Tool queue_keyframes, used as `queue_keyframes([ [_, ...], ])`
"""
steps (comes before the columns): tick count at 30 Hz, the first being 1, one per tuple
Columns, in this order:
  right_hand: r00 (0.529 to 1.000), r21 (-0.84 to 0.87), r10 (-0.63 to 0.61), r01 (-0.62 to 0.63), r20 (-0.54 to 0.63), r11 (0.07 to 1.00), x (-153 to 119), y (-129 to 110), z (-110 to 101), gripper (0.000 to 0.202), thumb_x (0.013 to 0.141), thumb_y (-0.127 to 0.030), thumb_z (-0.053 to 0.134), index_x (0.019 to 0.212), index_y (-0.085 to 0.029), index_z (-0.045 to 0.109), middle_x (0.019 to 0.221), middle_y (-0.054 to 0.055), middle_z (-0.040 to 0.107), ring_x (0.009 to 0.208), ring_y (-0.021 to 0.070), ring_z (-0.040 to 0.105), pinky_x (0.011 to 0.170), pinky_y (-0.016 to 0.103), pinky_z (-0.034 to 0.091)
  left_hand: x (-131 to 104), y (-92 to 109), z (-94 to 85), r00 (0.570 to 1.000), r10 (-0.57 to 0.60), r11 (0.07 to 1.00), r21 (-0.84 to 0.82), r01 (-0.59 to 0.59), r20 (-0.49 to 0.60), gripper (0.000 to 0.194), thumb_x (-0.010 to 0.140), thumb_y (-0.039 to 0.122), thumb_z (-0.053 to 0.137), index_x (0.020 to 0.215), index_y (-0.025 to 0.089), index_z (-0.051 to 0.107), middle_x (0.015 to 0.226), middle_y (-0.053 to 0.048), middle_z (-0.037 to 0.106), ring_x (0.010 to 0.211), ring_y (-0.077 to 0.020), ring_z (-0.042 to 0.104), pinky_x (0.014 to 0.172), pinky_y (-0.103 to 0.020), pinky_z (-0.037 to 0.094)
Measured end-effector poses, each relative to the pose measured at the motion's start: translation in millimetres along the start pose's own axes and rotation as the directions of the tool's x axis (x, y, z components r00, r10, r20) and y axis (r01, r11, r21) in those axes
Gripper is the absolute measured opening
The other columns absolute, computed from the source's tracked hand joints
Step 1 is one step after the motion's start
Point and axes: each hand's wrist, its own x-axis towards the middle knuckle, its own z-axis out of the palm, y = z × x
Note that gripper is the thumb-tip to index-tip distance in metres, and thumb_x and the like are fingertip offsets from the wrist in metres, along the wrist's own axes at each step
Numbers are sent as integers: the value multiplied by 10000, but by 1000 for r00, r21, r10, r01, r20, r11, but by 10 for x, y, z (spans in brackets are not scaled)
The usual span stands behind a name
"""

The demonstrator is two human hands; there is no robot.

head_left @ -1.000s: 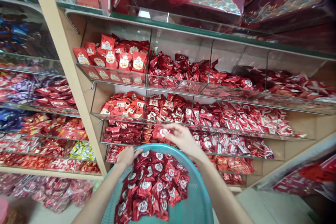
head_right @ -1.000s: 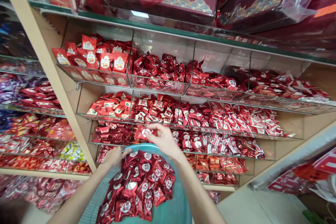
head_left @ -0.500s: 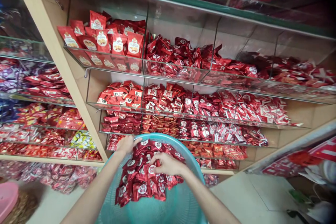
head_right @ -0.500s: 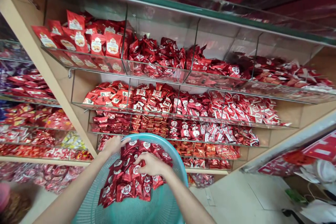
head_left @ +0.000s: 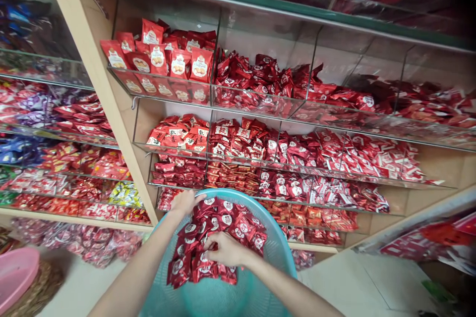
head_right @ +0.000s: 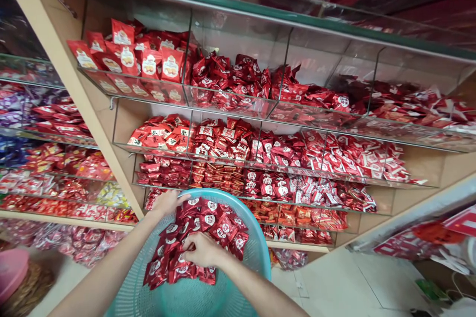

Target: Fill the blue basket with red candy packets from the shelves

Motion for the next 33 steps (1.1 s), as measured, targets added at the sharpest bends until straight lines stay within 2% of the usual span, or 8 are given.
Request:
queue_keyframes([
  [3, 1000, -110, -12, 10, -14, 994, -29, -38, -9, 183, 691, -284, 630, 847, -200, 677, 843, -4, 682, 758, 136, 601, 699, 219, 422, -4, 1, -9, 1000, -5, 1000, -4, 5, 6, 750, 784, 696, 184, 924, 127, 652, 944, -195, 678, 937, -291, 625, 782, -361, 460],
  [9, 999, -241, 42, -34, 26, 970, -43, -13, -11, 453, 590, -492, 706, 958, -232, 656, 922, 15, 665, 879, 193, 581, 740, 253, 408, 24, -9, 10, 1000, -6, 1000, 5, 6, 6, 724, 789, 686, 194, 912, 143, 656, 928, -183, 685, 915, -287, 635, 760, -349, 471],
  [15, 996, -326, 57, -32, 67, 945, -33, -30, -6, 520, 576, -531, 706, 995, -229, 645, 976, 38, 633, 909, 225, 571, 771, 283, 414, 49, -34, 36, 1000, 10, 1000, 9, -10, -13, 716, 777, 699, 203, 874, 152, 656, 912, -177, 689, 895, -304, 639, 733, -368, 478],
  [24, 997, -360, 18, 8, 69, 933, -26, -59, -25, 467, 615, -533, 679, 982, -244, 654, 989, 30, 620, 922, 224, 573, 781, 297, 419, 34, -25, 28, 1000, -8, 1000, 9, 8, -13, 690, 794, 672, 216, 901, 143, 645, 935, -182, 677, 922, -288, 631, 768, -358, 458],
  [27, 999, -347, -16, 30, 42, 937, -38, -167, -125, 483, 626, -545, 668, 995, -233, 646, 995, 35, 620, 901, 213, 579, 757, 287, 427, 31, -27, 30, 1000, -12, 1000, -7, 12, -14, 680, 798, 664, 219, 904, 140, 640, 937, -183, 678, 924, -292, 629, 770, -358, 454],
  [29, 997, -347, -81, 73, -9, 935, -53, -294, -257, 475, 657, -549, 644, 1001, -221, 639, 991, 41, 622, 886, 206, 582, 748, 284, 430, 34, -31, 30, 1000, -11, 1000, -17, 11, -10, 677, 802, 657, 215, 898, 138, 639, 934, -187, 679, 923, -301, 629, 760, -364, 454],
  [31, 980, -360, -176, 134, -88, 924, -79, -468, -450, 422, 711, -523, 611, 993, -210, 636, 994, 46, 624, 897, 198, 580, 774, 285, 426, 38, -35, 29, 1000, -14, 1000, -25, 14, 6, 660, 802, 650, 234, 876, 136, 640, 933, -192, 679, 925, -307, 629, 744, -361, 456],
  [33, 943, -377, -282, 201, -175, 904, -113, -681, -699, 320, 779, -450, 570, 986, -213, 631, 991, 40, 629, 906, 178, 578, 800, 277, 416, 42, -38, 25, 1000, -16, 999, -41, 16, 18, 625, 801, 637, 264, 857, 142, 641, 935, -192, 680, 928, -309, 628, 726, -352, 458],
])
